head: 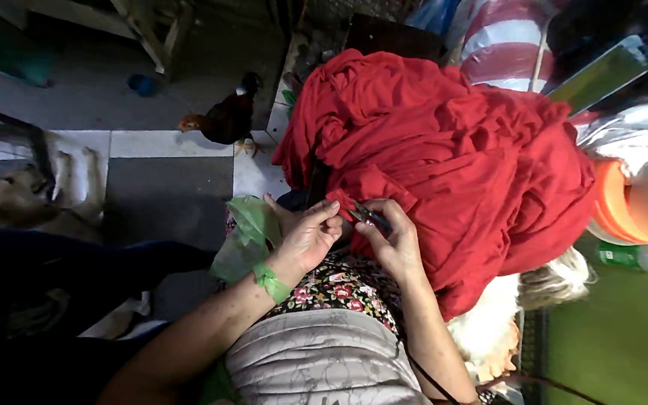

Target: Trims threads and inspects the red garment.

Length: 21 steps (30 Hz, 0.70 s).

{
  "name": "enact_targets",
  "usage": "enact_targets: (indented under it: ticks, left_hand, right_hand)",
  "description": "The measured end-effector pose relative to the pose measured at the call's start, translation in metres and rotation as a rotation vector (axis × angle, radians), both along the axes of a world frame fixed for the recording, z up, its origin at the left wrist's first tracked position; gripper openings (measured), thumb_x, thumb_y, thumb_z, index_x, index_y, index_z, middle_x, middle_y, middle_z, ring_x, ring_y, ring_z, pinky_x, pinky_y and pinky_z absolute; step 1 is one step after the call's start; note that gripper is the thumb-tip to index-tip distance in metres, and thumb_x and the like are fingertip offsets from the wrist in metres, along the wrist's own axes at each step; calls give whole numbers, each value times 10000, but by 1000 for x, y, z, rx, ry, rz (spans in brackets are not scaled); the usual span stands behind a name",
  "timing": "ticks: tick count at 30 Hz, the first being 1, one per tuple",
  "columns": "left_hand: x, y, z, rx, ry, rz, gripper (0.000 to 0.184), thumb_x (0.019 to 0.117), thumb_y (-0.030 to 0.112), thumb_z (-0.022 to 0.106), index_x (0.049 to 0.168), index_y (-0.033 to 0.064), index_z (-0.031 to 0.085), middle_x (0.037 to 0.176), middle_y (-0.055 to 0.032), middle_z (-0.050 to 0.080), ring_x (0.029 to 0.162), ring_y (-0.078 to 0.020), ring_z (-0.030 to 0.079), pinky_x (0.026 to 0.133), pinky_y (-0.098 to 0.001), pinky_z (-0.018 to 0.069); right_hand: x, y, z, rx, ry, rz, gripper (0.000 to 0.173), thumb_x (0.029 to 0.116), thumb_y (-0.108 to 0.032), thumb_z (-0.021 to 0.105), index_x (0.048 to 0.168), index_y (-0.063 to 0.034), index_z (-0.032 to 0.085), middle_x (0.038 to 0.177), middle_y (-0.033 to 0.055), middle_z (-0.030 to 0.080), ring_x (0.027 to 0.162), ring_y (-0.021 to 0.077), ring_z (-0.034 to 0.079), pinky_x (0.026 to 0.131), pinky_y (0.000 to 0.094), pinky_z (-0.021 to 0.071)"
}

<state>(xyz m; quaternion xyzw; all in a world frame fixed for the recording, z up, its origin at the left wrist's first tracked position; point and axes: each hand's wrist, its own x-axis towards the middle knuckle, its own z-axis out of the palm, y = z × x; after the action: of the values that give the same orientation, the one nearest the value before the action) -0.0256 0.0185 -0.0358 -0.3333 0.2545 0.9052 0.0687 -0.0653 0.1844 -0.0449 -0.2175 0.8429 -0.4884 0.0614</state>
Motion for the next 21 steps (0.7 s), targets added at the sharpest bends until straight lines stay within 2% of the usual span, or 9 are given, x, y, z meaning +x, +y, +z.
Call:
enact_targets:
  ticks: [9, 17, 21]
  left_hand:
    - [1, 4, -4, -137, 38, -60, 203, 1052, 33, 469, 915, 119, 591, 713, 35, 564, 577, -25, 517, 594, -153, 476]
    - [3, 4, -2, -90, 11, -65, 196, 1050, 21, 472, 918, 107, 588, 722, 22, 563, 568, -26, 508, 578, -144, 466]
    - [4, 5, -1, -62, 0, -65, 174, 1050, 21, 476, 943, 94, 591, 716, 20, 561, 559, -25, 506, 576, -140, 470]
  right_hand:
    - [2, -7, -4, 18, 66, -27, 227, 900, -103, 696, 1102, -1, 699, 1061, 123, 697, 936, 192, 687, 799, 392, 575]
    - [5, -9, -8, 13, 144, -30, 187, 899, -65, 689, 1065, 18, 705, 1062, 140, 707, 943, 213, 698, 812, 404, 583]
    - [4, -8, -8, 8, 123, -33, 150, 916, -58, 667, 1041, 15, 707, 999, 128, 705, 877, 184, 692, 769, 371, 577]
